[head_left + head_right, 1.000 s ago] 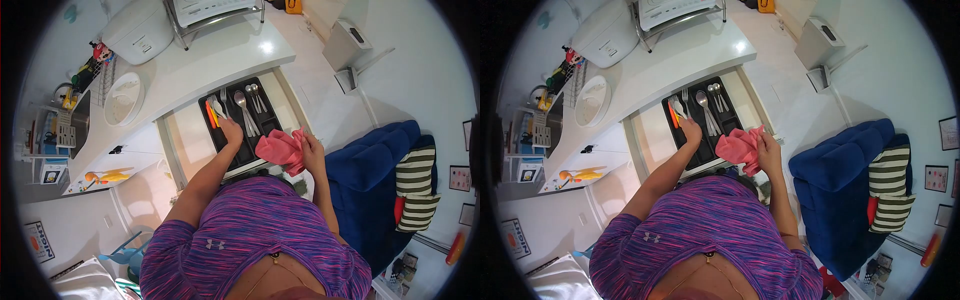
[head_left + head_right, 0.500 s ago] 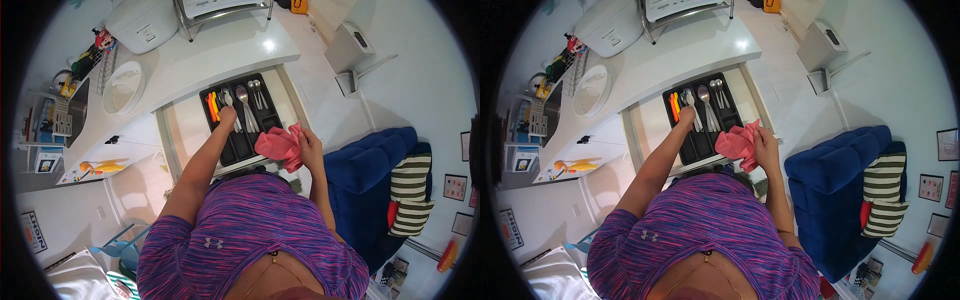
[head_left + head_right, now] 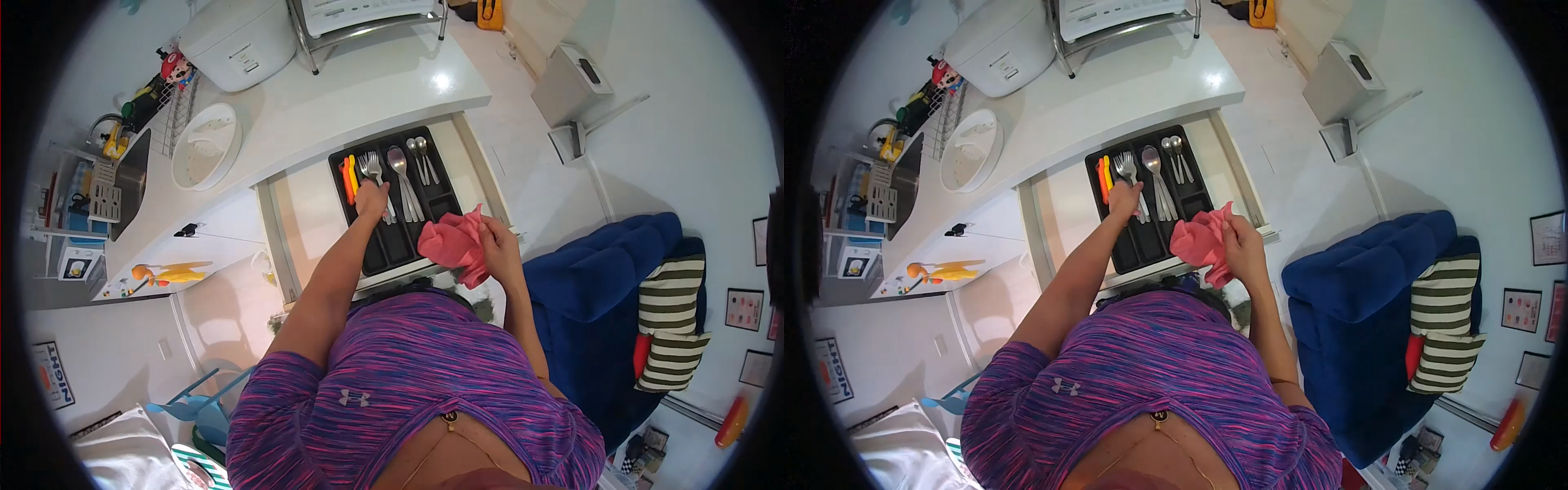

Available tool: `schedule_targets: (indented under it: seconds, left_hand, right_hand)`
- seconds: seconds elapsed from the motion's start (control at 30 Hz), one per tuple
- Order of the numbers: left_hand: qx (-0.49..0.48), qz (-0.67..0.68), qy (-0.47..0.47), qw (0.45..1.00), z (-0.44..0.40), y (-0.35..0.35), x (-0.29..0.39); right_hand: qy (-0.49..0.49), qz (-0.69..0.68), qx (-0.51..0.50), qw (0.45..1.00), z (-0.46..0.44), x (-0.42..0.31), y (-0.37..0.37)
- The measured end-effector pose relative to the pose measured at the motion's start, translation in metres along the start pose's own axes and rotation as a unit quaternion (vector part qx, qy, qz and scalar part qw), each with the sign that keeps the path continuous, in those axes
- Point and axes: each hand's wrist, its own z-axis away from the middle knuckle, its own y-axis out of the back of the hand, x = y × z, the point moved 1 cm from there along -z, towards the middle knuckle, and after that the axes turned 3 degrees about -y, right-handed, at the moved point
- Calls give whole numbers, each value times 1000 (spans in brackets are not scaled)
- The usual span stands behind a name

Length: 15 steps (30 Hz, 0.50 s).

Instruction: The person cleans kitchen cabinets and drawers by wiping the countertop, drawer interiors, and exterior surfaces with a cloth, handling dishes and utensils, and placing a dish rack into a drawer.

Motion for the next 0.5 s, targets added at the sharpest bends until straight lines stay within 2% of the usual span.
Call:
schedule_targets:
  seconds: [0.07, 0.17, 0.43, 0.5]
  left_hand:
    - [8, -4, 33, 999, -1, -2, 5]
    - [47, -181, -17, 982, -3, -5, 13]
    - [55, -196, -55, 978, -19, 2, 17]
    - [58, -219, -90, 970, -23, 4, 13]
  right_hand:
    - [8, 5, -3, 1000, 1, -6, 1]
    - [14, 6, -1, 1000, 3, -6, 1]
    - [-31, 19, -11, 999, 11, -1, 6]
    - [-34, 5, -6, 999, 10, 2, 5]
